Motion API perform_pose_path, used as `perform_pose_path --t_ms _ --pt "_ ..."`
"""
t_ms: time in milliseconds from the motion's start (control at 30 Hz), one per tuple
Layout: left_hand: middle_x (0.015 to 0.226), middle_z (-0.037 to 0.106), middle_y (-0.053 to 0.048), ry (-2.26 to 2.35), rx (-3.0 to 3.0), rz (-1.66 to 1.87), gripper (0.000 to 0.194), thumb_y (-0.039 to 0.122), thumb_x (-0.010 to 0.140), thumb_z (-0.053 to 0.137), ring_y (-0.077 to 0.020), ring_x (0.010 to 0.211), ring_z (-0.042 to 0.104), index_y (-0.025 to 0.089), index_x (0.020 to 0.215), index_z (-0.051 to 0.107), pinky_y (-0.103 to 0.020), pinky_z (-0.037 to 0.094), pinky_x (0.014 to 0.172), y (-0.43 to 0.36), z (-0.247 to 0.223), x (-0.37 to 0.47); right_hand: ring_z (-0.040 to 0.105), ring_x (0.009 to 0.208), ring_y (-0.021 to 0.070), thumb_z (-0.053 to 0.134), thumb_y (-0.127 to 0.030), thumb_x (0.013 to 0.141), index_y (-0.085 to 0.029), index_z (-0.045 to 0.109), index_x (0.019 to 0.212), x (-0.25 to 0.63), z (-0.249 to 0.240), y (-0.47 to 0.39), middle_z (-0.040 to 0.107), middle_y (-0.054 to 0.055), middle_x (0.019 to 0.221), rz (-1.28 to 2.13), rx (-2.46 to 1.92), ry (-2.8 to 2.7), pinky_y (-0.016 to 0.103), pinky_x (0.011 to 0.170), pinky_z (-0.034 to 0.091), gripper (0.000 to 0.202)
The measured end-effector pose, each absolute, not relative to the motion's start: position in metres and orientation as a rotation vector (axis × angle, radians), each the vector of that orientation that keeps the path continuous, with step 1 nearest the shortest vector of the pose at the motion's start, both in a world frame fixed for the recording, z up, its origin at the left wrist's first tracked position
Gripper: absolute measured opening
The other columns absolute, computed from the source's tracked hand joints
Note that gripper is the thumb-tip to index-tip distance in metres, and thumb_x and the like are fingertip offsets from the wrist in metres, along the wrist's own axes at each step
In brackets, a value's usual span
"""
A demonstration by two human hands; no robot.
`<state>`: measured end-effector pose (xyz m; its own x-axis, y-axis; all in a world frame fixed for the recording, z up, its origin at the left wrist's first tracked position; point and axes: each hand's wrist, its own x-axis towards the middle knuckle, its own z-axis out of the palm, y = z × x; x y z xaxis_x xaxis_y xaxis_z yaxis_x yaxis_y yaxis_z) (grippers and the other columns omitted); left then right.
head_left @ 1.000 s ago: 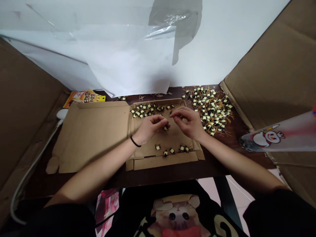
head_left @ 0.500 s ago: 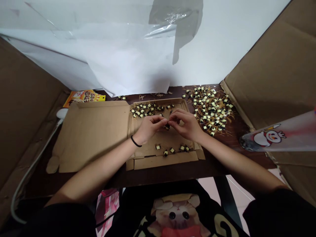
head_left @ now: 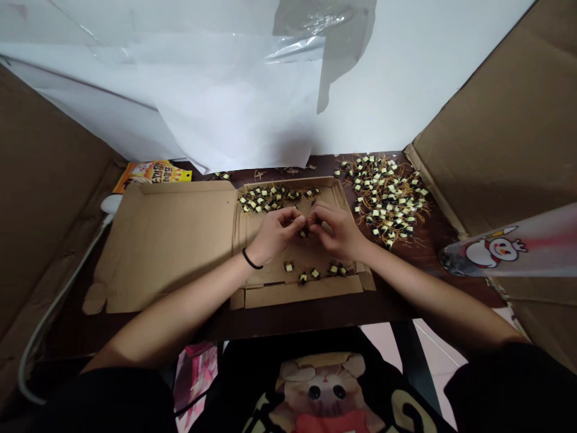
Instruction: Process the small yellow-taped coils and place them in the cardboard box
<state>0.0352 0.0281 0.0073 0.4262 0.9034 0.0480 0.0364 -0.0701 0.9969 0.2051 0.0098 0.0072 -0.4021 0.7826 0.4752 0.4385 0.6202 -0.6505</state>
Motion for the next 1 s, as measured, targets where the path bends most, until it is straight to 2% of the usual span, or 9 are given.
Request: perform_pose_path --t_ms 300,500,733,1000 --pt "0.056 0.048 0.004 0.967 1.487 0.943 0.024 0.030 0.080 0.061 -0.0081 0.054 0.042 0.015 0.062 0.053 -0.021 0.035 0.054 0.027 0.005 0.039 0.046 0.069 0.0151 0.047 -0.011 0.080 -0.022 0.040 0.070 0.203 0.000 0.011 0.048 0.001 0.071 0.588 -0.900 -2.026 0.028 0.063 0.035 0.016" --pt "0.059 0.050 0.002 1.084 1.489 0.946 0.021 0.025 0.081 0.057 -0.0097 0.056 0.043 0.016 0.063 0.052 -0.023 0.034 0.056 0.024 0.002 0.041 0.046 0.069 0.0156 0.047 -0.010 0.079 -0.022 0.041 0.071 0.202 -0.006 0.012 0.047 0.001 0.073 0.577 -0.921 -2.042 0.028 0.063 0.035 0.015" --pt "0.075 0.055 0.000 0.923 1.355 1.085 0.021 0.036 0.084 0.059 -0.0121 0.073 0.049 0.017 0.077 0.054 -0.025 0.039 0.071 0.021 -0.002 0.044 0.044 0.066 0.0140 0.050 -0.015 0.081 -0.021 0.045 0.070 0.202 -0.007 0.015 0.048 0.000 0.069 0.592 -1.007 -1.912 0.028 0.061 0.034 0.014" --pt "0.071 0.043 0.002 0.725 1.332 1.003 0.030 0.045 0.082 0.063 -0.0120 0.069 0.037 0.018 0.076 0.052 -0.026 0.031 0.066 0.023 -0.002 0.039 0.039 0.062 0.0124 0.047 -0.018 0.082 -0.021 0.042 0.071 0.202 -0.006 0.014 0.043 -0.002 0.066 0.768 -0.926 -1.896 0.026 0.058 0.031 0.013"
